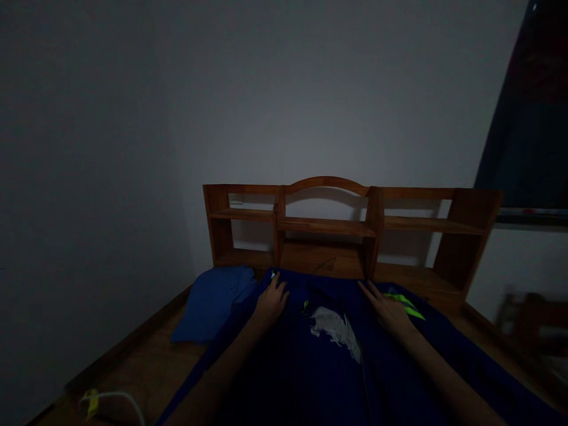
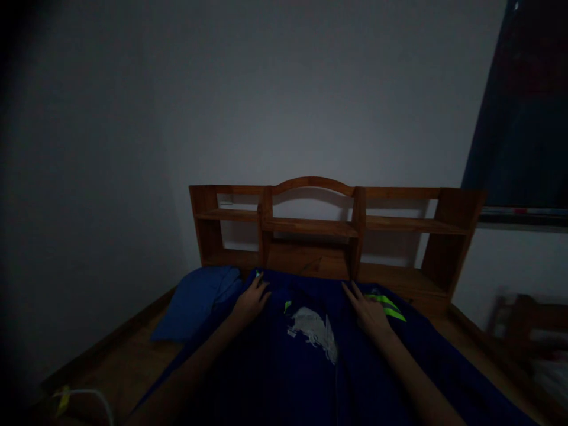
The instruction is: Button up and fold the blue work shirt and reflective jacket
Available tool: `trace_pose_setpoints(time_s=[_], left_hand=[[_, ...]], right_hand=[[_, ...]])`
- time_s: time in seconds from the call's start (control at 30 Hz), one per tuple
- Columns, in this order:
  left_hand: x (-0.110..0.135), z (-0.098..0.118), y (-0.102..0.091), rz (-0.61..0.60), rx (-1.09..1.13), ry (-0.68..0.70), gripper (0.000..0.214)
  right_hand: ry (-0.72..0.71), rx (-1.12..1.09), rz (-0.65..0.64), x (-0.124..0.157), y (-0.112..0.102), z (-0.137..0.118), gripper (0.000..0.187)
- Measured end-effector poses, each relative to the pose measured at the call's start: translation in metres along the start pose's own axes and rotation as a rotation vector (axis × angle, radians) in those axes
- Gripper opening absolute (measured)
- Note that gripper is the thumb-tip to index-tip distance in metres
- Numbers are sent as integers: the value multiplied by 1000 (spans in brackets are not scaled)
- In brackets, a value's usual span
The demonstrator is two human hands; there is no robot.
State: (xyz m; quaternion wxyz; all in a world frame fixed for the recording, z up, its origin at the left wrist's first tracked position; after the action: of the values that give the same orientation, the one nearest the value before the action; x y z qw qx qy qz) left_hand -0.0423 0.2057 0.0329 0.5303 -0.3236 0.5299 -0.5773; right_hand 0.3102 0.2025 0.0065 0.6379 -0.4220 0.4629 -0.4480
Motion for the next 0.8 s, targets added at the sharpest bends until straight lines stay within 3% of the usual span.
trace_pose_setpoints(time_s=[0.1,0.17,0.27,0.37,0.47,0.6,0.7,0.8], left_hand=[[64,-17,-15,24,57,-63,41],[119,-34,-12,-14,110,-132,51],[195,-66,7,-6,166,-288,60],[240,-86,24,-6,240,-353,41],[256,-90,26,-20,291,-310,30],[259,-87,15,64,231,-338,34],[258,-80,-5,32,194,-361,45],[257,-61,-32,-132,282,-286,42]], right_hand=[[130,2,42,11,-36,-27,51],[68,-114,73,20,-62,-63,35],[-38,-336,-59,22,-79,-126,43],[-7,-578,-230,5,-68,-175,56],[60,-740,-291,-19,-51,-202,55],[80,-852,-280,-37,-43,-214,46],[57,-918,-170,-41,-53,-210,70],[-36,-1068,39,-52,-77,-193,81]])
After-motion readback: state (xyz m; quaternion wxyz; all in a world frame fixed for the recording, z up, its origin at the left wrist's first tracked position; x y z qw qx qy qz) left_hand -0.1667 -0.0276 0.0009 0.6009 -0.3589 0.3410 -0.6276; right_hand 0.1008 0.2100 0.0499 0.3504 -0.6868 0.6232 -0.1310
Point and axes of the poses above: each hand's wrist, its own x-axis away from the middle knuckle, its own y-axis out of the palm, z = x × y, the point moved 2 cm from there along -x, towards the middle knuckle, and after that the axes turned 14 degrees about -z, right-handed, at the moved point
